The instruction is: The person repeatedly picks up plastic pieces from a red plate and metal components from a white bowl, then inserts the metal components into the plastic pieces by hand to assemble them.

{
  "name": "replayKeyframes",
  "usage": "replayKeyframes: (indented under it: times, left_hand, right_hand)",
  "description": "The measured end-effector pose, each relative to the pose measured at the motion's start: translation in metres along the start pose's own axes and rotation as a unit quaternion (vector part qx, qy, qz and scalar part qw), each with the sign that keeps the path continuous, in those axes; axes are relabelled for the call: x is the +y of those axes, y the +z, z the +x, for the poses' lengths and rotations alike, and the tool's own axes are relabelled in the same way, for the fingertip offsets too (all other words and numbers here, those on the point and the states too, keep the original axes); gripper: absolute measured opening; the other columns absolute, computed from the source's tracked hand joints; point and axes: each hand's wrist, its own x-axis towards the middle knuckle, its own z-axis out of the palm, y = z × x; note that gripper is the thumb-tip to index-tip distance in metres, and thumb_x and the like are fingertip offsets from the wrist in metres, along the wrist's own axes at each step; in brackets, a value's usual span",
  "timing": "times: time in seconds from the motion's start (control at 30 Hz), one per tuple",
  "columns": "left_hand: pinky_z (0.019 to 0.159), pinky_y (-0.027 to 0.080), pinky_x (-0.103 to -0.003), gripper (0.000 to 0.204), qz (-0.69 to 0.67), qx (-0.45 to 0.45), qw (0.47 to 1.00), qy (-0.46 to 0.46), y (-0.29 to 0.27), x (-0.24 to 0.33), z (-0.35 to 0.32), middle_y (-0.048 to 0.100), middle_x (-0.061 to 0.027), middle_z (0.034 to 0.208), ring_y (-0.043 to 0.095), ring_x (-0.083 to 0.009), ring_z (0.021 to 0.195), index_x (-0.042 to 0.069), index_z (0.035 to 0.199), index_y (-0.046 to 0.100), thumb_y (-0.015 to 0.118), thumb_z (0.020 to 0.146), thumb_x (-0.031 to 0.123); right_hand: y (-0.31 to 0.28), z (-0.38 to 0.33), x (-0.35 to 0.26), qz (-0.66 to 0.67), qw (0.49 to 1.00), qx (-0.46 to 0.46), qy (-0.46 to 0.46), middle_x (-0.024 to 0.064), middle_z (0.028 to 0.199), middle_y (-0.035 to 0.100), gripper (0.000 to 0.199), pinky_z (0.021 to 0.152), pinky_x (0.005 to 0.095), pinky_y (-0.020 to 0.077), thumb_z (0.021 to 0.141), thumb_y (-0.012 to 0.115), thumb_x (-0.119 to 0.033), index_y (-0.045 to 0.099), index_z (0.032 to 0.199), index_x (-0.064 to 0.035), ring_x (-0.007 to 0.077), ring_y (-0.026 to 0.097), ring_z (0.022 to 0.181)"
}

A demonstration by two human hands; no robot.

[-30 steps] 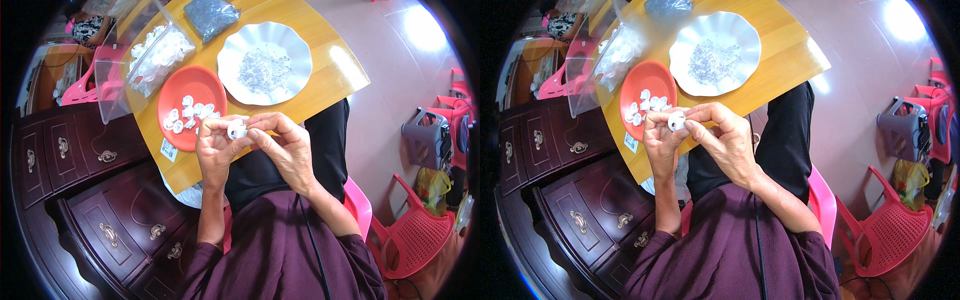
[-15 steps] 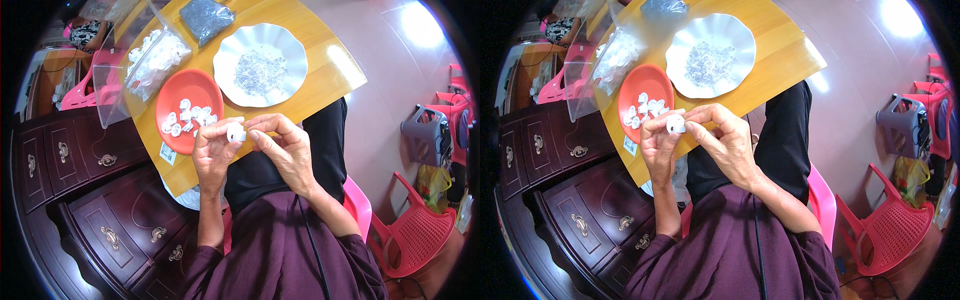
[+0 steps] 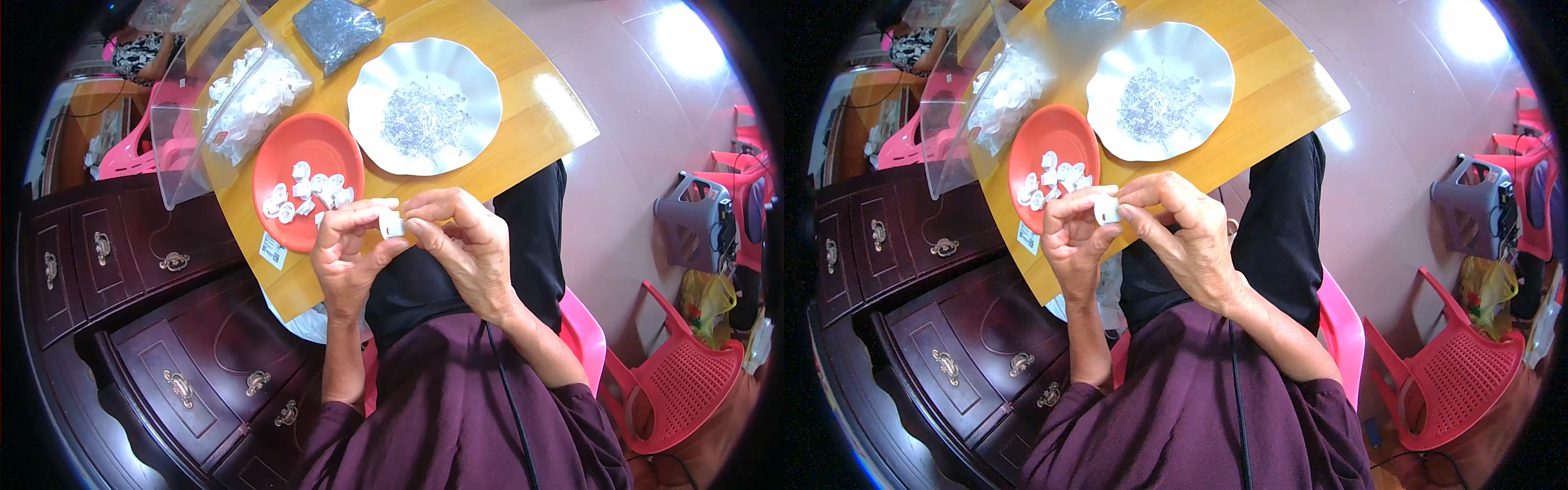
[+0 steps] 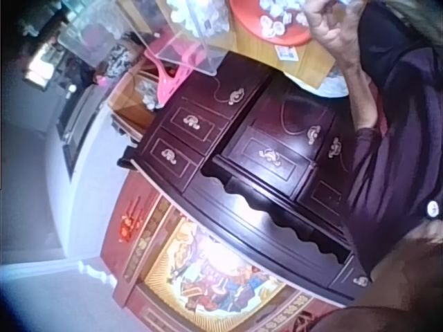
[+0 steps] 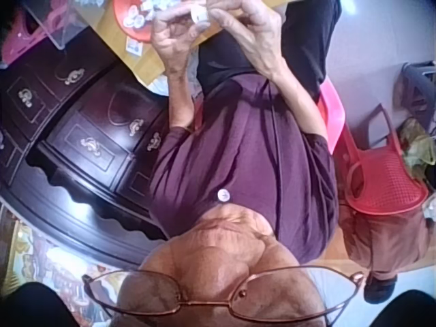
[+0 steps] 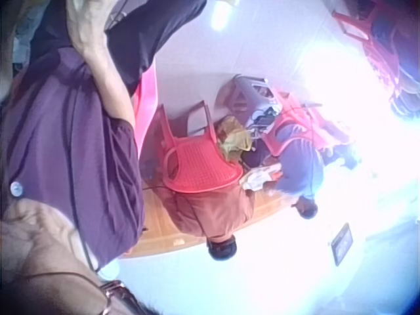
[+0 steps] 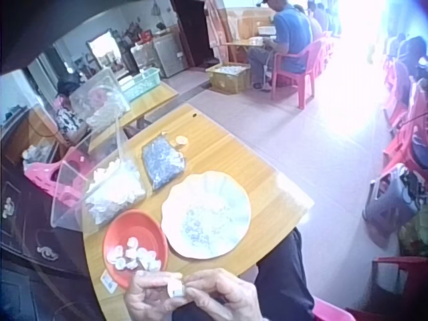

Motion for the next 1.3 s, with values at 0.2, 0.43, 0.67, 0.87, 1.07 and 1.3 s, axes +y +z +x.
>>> replayKeyframes:
  times: [0.2, 0.43, 0.67, 0.87, 1.07, 1.3]
  left_hand:
    - [0.093, 0.052, -0.032, 0.043, 0.118, -0.018, 0.991, 0.064, 0.004, 0.003, 0.002, 0.062, -0.0176, 0.119, 0.063, -0.0189, 0.104, 0.002, 0.110, 0.056, 0.081, 0.075, -0.004]
    - [0.085, 0.055, -0.029, 0.047, 0.128, -0.019, 0.991, 0.039, 0.006, 0.008, 0.004, 0.062, -0.0130, 0.116, 0.063, -0.0167, 0.100, 0.002, 0.114, 0.061, 0.083, 0.072, -0.002]
    - [0.082, 0.055, -0.030, 0.036, 0.209, -0.033, 0.975, 0.068, 0.006, 0.014, 0.007, 0.066, -0.0118, 0.109, 0.065, -0.0193, 0.097, 0.002, 0.101, 0.067, 0.085, 0.070, -0.001]
    - [0.082, 0.054, -0.031, 0.032, 0.227, -0.046, 0.971, 0.064, 0.007, 0.013, 0.010, 0.067, -0.0108, 0.105, 0.065, -0.0194, 0.097, 0.001, 0.096, 0.068, 0.085, 0.069, 0.000]
    - [0.081, 0.054, -0.030, 0.032, 0.268, -0.068, 0.958, 0.075, 0.001, 0.009, 0.020, 0.067, -0.0094, 0.106, 0.066, -0.0184, 0.095, 0.003, 0.097, 0.068, 0.085, 0.070, 0.002]
    - [0.082, 0.052, -0.031, 0.028, 0.394, -0.034, 0.903, 0.168, -0.022, 0.030, 0.071, 0.068, -0.0076, 0.106, 0.065, -0.0182, 0.092, 0.005, 0.098, 0.066, 0.080, 0.074, -0.001]
  right_hand:
    - [-0.005, 0.000, 0.002, 0.072, 0.995, -0.017, 0.065, 0.0047, 0.101, 0.068, 0.014, 0.066, 0.0206, 0.0513, 0.091, 0.070, -0.008, 0.065, 0.101, -0.0010, 0.0078, 0.063, 0.082]
    - [-0.016, 0.003, -0.003, 0.286, 0.930, -0.032, 0.230, 0.0028, 0.095, 0.066, 0.017, 0.067, 0.0196, 0.0499, 0.093, 0.070, -0.014, 0.064, 0.101, -0.0011, 0.0053, 0.059, 0.079]
    - [-0.019, 0.005, -0.005, 0.281, 0.923, -0.050, 0.258, 0.0029, 0.091, 0.067, 0.015, 0.061, 0.0186, 0.0471, 0.091, 0.071, -0.015, 0.065, 0.097, -0.0025, 0.0050, 0.057, 0.069]
    - [-0.021, 0.007, -0.001, 0.256, 0.931, -0.066, 0.253, 0.0041, 0.089, 0.069, 0.015, 0.060, 0.0184, 0.0466, 0.091, 0.071, -0.015, 0.065, 0.095, -0.0022, 0.0048, 0.057, 0.067]
    - [-0.016, 0.013, -0.002, 0.245, 0.936, -0.052, 0.249, 0.0036, 0.088, 0.069, 0.014, 0.060, 0.0184, 0.0465, 0.093, 0.070, -0.015, 0.065, 0.095, -0.0016, 0.0049, 0.057, 0.068]
    - [-0.020, 0.048, -0.012, 0.018, 0.983, -0.053, 0.177, 0.0018, 0.087, 0.066, 0.015, 0.061, 0.0216, 0.0484, 0.093, 0.069, -0.015, 0.069, 0.098, -0.0001, 0.0048, 0.057, 0.072]
